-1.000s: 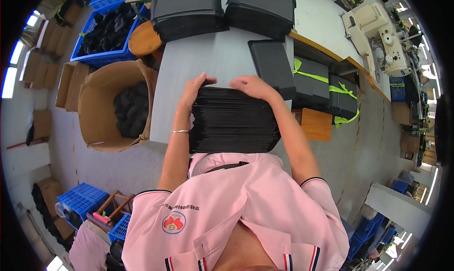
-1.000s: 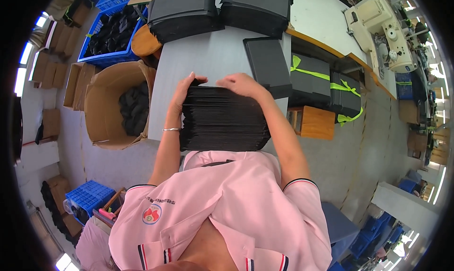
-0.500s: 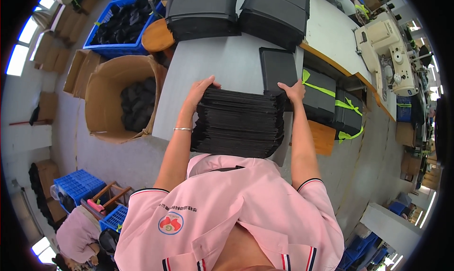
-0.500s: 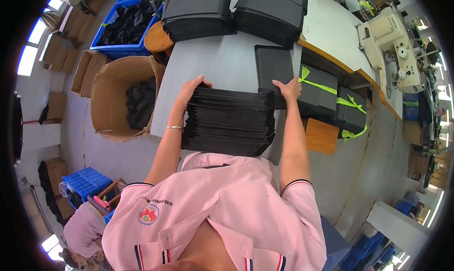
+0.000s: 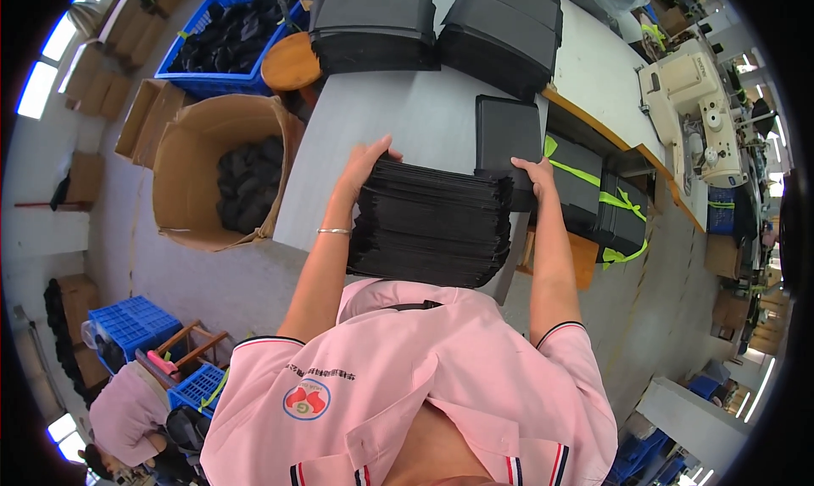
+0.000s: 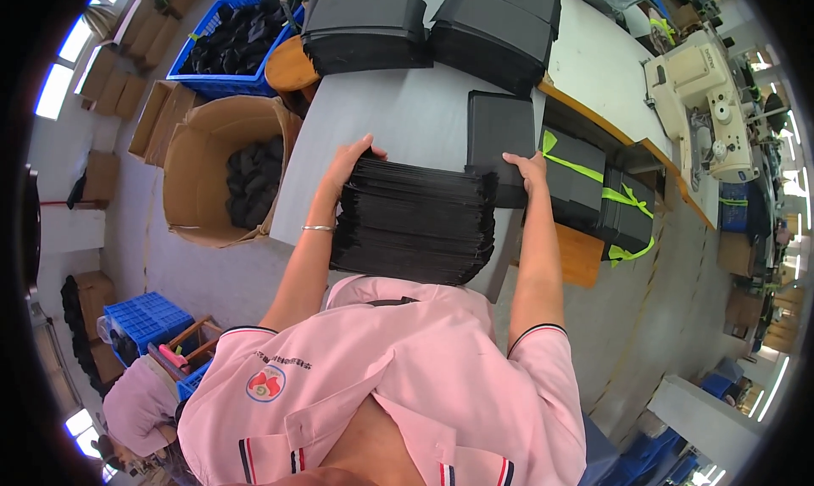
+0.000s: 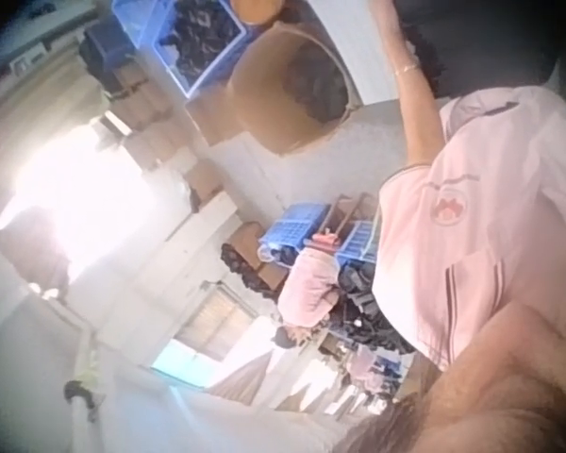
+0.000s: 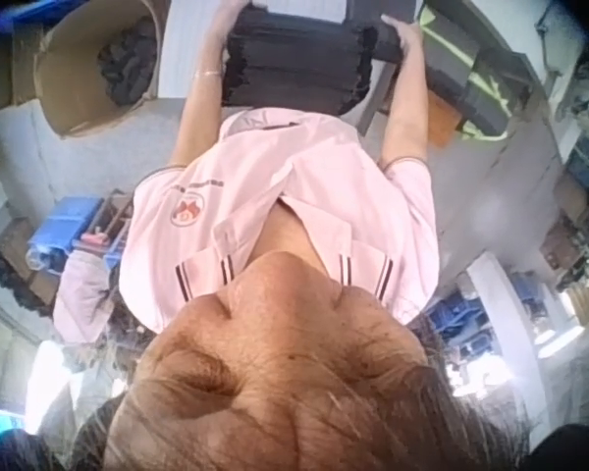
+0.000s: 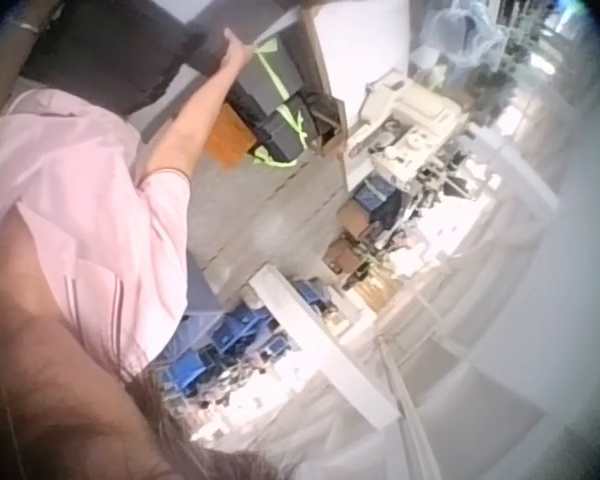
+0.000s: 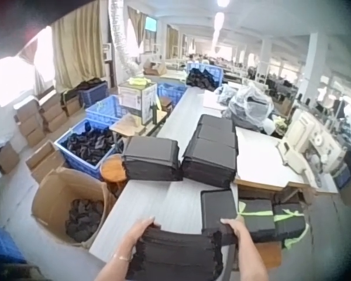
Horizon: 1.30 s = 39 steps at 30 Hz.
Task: Organizing and stacking black pleated textile materials on an assembly table in a factory setting.
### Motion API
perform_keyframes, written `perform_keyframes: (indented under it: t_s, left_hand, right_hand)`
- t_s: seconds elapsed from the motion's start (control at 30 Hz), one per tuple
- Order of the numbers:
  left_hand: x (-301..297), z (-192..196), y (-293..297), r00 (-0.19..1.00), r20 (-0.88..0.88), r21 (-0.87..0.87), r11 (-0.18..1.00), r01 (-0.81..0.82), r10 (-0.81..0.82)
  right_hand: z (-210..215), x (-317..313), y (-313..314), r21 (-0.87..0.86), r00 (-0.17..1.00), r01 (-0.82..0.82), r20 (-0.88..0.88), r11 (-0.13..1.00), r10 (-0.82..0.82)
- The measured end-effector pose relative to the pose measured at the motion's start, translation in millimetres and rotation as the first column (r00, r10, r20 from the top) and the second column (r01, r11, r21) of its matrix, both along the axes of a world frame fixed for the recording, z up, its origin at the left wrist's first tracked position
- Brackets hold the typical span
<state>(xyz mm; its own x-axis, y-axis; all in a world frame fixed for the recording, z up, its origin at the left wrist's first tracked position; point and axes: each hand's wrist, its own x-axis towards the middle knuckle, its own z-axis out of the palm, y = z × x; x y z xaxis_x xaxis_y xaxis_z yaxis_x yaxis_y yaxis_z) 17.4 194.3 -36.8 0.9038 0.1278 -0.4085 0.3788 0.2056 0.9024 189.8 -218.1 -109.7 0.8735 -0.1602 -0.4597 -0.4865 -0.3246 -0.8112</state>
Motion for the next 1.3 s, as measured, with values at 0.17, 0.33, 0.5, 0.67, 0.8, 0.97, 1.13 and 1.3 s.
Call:
perform_keyframes:
  t_s: [0.17,0.33,0.5,0.67,0.8,0.97,1.13,1.3]
  left_hand:
    - [-0.5,-7.2,-3.7,1.000,-0.024,-0.093,0.996,-0.015,0.012]
    - [-4.6,-10.4,-2.2,0.999,-0.018,-0.081,0.996,-0.045,0.044]
    - [4.0,8.1,4.9,0.996,0.056,0.176,0.983,0.057,-0.068]
    - [14.9,46.9,-21.9,0.819,0.344,0.822,0.568,-0.026,-0.460]
    - [2.7,19.2,-64.5,0.686,0.417,0.882,0.448,-0.146,-0.596]
    - [-3.1,28.3,-78.6,0.759,0.228,0.961,0.265,-0.076,-0.610]
    - [-5.7,35.3,-72.7,0.737,0.168,0.974,0.227,-0.021,-0.654]
    - [-2.8,34.0,-69.3,0.718,0.159,0.969,0.246,0.018,-0.678]
  right_hand:
    - [-29.5,-2.0,-14.7,-0.312,0.995,0.001,0.093,0.950,0.030]
    - [-13.2,-4.2,-8.3,-0.186,0.991,-0.060,0.106,0.981,0.080]
    - [8.8,-20.9,-9.6,-0.394,0.993,0.035,0.119,0.918,0.013]
    - [37.6,-53.5,0.4,-0.496,0.839,0.027,0.484,0.868,0.250]
    - [134.0,-122.3,85.4,-0.610,0.616,-0.119,0.574,0.784,0.540]
    - [108.0,-174.9,115.3,-0.832,0.398,-0.272,0.360,0.483,0.844]
    - [118.8,-186.3,114.6,-0.735,0.485,-0.336,0.401,0.589,0.777]
    - [115.5,-215.3,107.4,-0.733,0.502,-0.274,0.443,0.623,0.742]
